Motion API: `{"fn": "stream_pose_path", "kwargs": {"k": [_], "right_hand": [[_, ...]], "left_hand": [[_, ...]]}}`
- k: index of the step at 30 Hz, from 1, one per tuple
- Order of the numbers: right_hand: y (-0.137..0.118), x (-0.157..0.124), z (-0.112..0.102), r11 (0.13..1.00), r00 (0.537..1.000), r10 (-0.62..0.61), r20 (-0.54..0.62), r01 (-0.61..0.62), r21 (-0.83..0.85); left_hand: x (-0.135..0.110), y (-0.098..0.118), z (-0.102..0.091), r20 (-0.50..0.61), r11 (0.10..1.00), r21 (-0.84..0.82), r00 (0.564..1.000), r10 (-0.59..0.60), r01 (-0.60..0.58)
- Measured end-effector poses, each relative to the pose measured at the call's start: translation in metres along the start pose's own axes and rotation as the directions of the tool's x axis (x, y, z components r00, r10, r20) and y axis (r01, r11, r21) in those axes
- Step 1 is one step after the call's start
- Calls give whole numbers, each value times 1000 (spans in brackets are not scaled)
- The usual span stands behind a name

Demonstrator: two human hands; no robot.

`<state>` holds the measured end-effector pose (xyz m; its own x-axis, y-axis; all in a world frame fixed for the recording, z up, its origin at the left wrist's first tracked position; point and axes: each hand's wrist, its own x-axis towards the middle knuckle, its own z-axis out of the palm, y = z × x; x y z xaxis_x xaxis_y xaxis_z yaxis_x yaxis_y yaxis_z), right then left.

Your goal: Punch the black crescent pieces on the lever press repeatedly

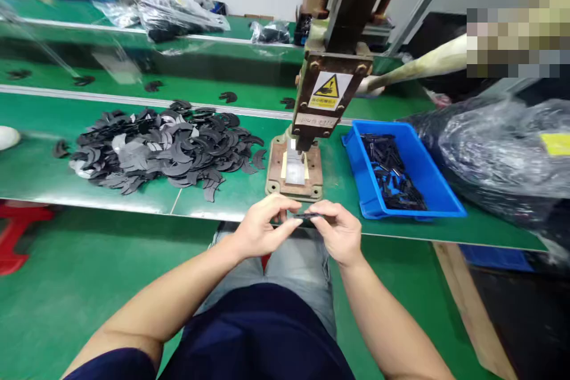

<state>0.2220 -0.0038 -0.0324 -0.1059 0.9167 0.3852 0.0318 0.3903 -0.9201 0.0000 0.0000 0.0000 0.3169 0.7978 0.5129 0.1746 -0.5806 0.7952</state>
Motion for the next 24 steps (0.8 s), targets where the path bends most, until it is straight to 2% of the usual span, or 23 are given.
{"fn": "stream_pose_path", "kwargs": {"k": [5,18,20,21,22,24], "right_hand": [[6,-5,9,1000,1000,-16,-3,16,25],[12,-7,6,998,998,-60,18,60,-24],[12,-7,6,996,997,-75,35,77,-37],[11,-6,6,995,995,-86,50,88,-44],[10,-4,5,993,993,-98,70,102,-52],[7,-1,4,989,984,-124,127,134,-68]], "left_hand": [[-4,2,1,-2,1000,-8,1000,-6,6],[-8,4,-1,17,998,-49,999,-45,45],[-10,6,-2,42,989,-87,993,-113,116],[-10,7,-3,76,973,-127,980,-182,191],[-9,8,-4,126,938,-187,955,-270,290],[-7,9,-4,261,787,-336,854,-449,517]]}}
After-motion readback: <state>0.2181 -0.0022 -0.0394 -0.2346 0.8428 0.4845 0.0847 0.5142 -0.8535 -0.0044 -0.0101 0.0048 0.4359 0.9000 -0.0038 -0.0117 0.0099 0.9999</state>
